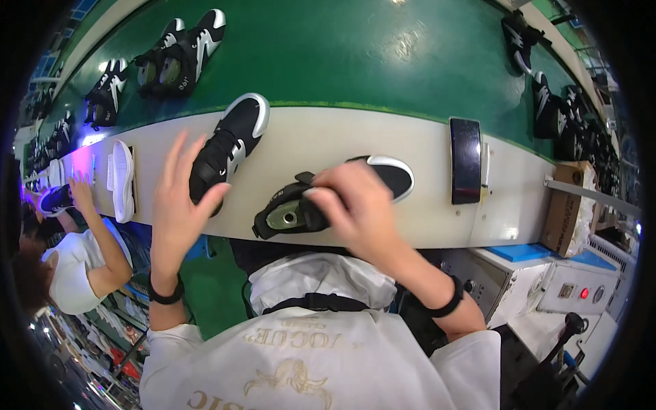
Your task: Inserting shoe lasts into sneakers on a factory assembly line.
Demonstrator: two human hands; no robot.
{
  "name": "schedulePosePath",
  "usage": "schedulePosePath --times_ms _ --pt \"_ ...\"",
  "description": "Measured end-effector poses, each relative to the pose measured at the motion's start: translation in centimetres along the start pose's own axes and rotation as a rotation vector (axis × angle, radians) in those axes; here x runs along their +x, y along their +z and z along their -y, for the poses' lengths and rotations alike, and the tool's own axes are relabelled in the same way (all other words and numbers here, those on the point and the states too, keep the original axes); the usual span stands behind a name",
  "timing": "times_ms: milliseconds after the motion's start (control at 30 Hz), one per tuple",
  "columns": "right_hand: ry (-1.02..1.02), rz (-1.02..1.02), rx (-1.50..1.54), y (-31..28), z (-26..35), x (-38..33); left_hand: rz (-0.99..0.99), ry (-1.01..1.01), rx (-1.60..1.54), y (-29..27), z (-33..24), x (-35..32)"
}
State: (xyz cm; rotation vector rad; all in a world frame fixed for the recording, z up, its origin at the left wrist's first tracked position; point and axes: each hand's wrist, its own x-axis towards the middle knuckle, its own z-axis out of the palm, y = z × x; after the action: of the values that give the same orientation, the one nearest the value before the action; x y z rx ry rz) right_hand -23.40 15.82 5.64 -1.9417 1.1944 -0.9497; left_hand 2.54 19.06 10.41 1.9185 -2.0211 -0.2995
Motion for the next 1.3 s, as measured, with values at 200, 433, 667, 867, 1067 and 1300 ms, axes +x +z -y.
schedulePosePath --times_ms 200,433,667,867,1067,1300 --pt "-0.277 -0.053 0.063 10.3 0.4 1.7 -0.017 -0.277 -0.150 0.6 4.2 -1.9" --pt "-0.428 0.200 0.114 10.5 2.6 8.1 0.061 -0.251 -0.157 -1.1 7.0 -2.8" --pt "-0.045 -0.632 -0.702 -26.5 -22.0 10.2 -0.092 -0.225 0.059 -1.8 3.4 -2.7" --pt "0.871 -0.435 -0.833 -46.6 -36.3 3.3 0.220 0.036 0.076 -0.3 -1.7 -2.4" --pt "0.834 -0.518 -0.821 -48.3 -46.0 1.6 -0.066 0.052 0.010 4.1 -2.8 2.5" --pt "1.024 -0.666 -0.079 -42.3 -42.0 5.2 -0.040 0.014 -0.004 10.1 -2.1 20.9"
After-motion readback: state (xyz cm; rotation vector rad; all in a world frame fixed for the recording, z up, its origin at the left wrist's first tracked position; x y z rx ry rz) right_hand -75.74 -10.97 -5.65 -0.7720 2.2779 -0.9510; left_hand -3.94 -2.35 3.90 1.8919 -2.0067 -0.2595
